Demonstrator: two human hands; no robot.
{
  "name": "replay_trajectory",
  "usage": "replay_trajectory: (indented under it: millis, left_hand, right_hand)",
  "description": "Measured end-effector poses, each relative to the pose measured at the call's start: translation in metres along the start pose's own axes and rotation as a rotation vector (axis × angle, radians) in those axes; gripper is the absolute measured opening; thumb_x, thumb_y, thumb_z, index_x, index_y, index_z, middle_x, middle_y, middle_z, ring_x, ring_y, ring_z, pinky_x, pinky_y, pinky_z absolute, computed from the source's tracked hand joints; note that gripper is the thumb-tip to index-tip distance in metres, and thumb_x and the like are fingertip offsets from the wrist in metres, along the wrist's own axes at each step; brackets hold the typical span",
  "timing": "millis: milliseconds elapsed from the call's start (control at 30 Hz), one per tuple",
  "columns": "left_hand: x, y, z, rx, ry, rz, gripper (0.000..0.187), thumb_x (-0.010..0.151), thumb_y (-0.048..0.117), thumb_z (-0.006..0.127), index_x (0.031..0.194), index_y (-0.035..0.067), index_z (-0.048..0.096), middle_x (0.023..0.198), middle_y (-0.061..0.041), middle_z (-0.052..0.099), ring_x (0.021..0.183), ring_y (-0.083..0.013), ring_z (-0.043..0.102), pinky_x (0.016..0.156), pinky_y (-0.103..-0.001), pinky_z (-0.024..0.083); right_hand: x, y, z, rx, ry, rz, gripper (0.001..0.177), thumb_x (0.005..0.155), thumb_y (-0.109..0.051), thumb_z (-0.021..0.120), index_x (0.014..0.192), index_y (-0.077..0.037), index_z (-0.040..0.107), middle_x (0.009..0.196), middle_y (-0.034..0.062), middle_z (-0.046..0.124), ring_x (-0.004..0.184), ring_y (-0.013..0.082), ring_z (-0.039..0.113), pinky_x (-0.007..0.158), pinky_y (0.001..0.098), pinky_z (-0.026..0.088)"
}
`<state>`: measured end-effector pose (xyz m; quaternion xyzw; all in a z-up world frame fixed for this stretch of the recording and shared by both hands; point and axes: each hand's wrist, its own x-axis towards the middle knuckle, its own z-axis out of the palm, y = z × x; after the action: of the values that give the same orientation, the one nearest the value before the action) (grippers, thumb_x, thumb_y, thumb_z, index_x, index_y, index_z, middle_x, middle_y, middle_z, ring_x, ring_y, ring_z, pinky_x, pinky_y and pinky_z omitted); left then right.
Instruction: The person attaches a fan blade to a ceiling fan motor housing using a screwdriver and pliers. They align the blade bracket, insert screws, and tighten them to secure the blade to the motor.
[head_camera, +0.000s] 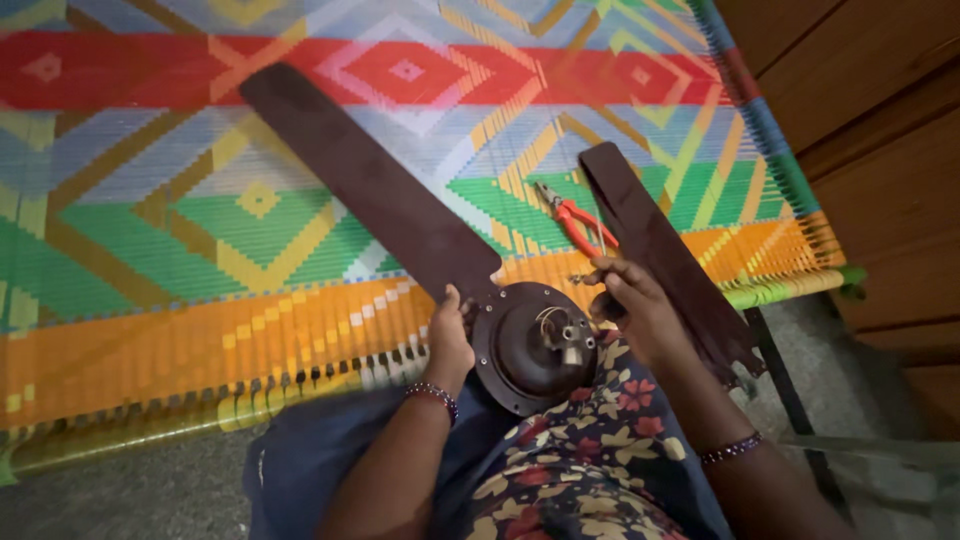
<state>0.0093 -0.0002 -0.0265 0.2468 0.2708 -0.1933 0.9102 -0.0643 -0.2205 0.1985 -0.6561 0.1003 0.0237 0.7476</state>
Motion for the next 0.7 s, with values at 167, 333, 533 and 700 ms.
replay_trajectory:
  millis: [167, 333, 533, 700]
  left_hand:
    - [0.004, -0.002, -0.005, -0.050, 0.086, 0.019, 0.053, 0.100, 0.049, 0.053, 0.135, 0.009, 0.057, 0.120, -0.010, 0.068, 0.104, -0.0263, 0.063, 0.096, -0.045, 0.052]
    - [0.016, -0.004, -0.015, -0.194, 0.145, -0.018, 0.066, 0.101, 0.056, 0.048, 0.137, 0.001, 0.055, 0.126, -0.014, 0.067, 0.112, -0.0310, 0.062, 0.102, -0.047, 0.050]
    - [0.033, -0.007, -0.033, -0.192, 0.136, 0.117, 0.068, 0.103, 0.053, 0.045, 0.144, -0.002, 0.047, 0.139, -0.015, 0.061, 0.124, -0.0308, 0.059, 0.109, -0.045, 0.046]
    - [0.026, -0.003, -0.025, -0.122, 0.246, 0.147, 0.066, 0.105, 0.049, 0.043, 0.147, -0.002, 0.045, 0.146, -0.015, 0.060, 0.129, -0.0299, 0.058, 0.112, -0.042, 0.042]
  right_hand:
    - [-0.012, 0.004, 0.005, -0.369, 0.022, 0.006, 0.082, 0.085, -0.004, 0.061, 0.159, -0.019, 0.028, 0.135, 0.0048, 0.056, 0.123, 0.0176, 0.059, 0.099, 0.0342, 0.056]
    - [-0.015, 0.072, 0.020, -0.279, 0.246, -0.025, 0.073, 0.083, 0.000, 0.075, 0.147, -0.011, 0.042, 0.126, 0.0158, 0.056, 0.113, 0.0217, 0.057, 0.094, 0.0328, 0.051]
    - [0.014, 0.142, 0.040, -0.437, 0.322, -0.279, 0.058, 0.096, -0.015, 0.068, 0.145, -0.007, 0.039, 0.132, 0.0125, 0.050, 0.122, 0.0226, 0.050, 0.107, 0.0361, 0.041]
    - [0.036, 0.140, 0.067, -0.667, 0.428, -0.367, 0.050, 0.101, -0.021, 0.061, 0.143, -0.004, 0.040, 0.136, 0.0194, 0.052, 0.125, 0.0332, 0.054, 0.106, 0.0413, 0.042]
